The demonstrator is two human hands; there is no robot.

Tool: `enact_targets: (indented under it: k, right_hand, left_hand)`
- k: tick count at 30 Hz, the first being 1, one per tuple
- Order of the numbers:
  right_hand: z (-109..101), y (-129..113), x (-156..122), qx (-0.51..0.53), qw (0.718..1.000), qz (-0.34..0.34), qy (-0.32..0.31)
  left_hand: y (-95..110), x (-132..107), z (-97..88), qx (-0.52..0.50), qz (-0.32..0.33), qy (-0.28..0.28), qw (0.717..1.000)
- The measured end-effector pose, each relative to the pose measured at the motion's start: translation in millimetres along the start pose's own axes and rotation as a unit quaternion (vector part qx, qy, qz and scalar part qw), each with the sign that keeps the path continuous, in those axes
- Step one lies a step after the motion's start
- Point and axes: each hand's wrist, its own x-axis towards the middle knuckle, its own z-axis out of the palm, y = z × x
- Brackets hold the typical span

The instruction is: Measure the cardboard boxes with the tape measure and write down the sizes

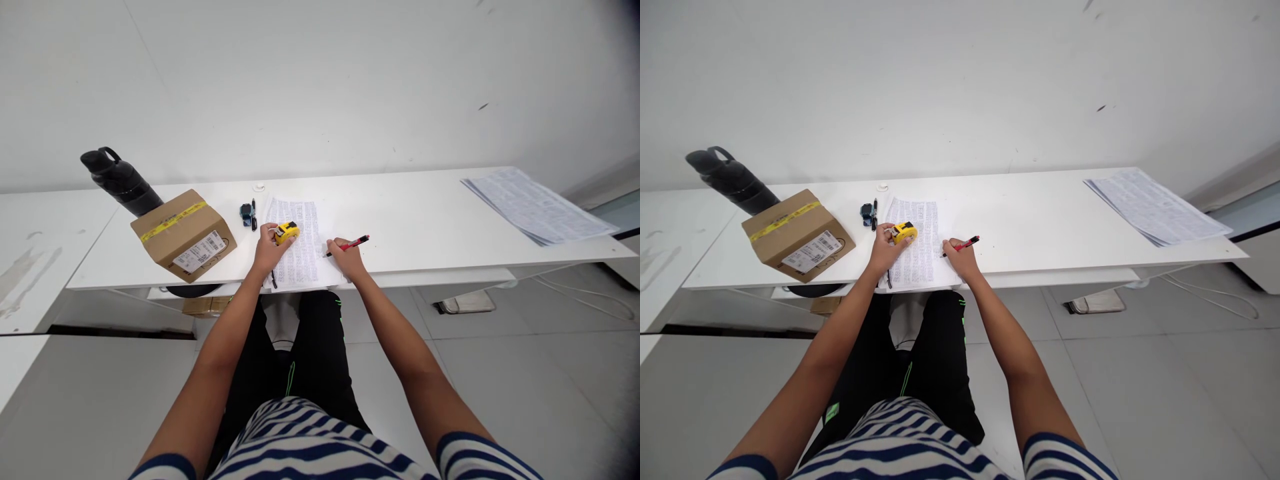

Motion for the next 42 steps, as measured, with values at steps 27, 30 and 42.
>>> enact_targets:
  k: [27,30,42]
  right_hand:
    - [-0.5,-2.6,-1.8,0.009,1.0,-0.002,-0.002]
    - [0.2,-1.5,-0.6,0.004,1.0,-0.002,0.008]
    - [0.3,15.5,-6.8,-0.091,0.995,-0.03,-0.021]
  left_hand:
    - [-3.6,2.6,-0.3,-0.002,-0.008,0.002,1.0]
    - [-5.2,3.4,-0.3,-0.002,0.013,-0.004,1.0]
    - [6.1,-24.1,-9.3,0.102,-0.061,0.019,0.993]
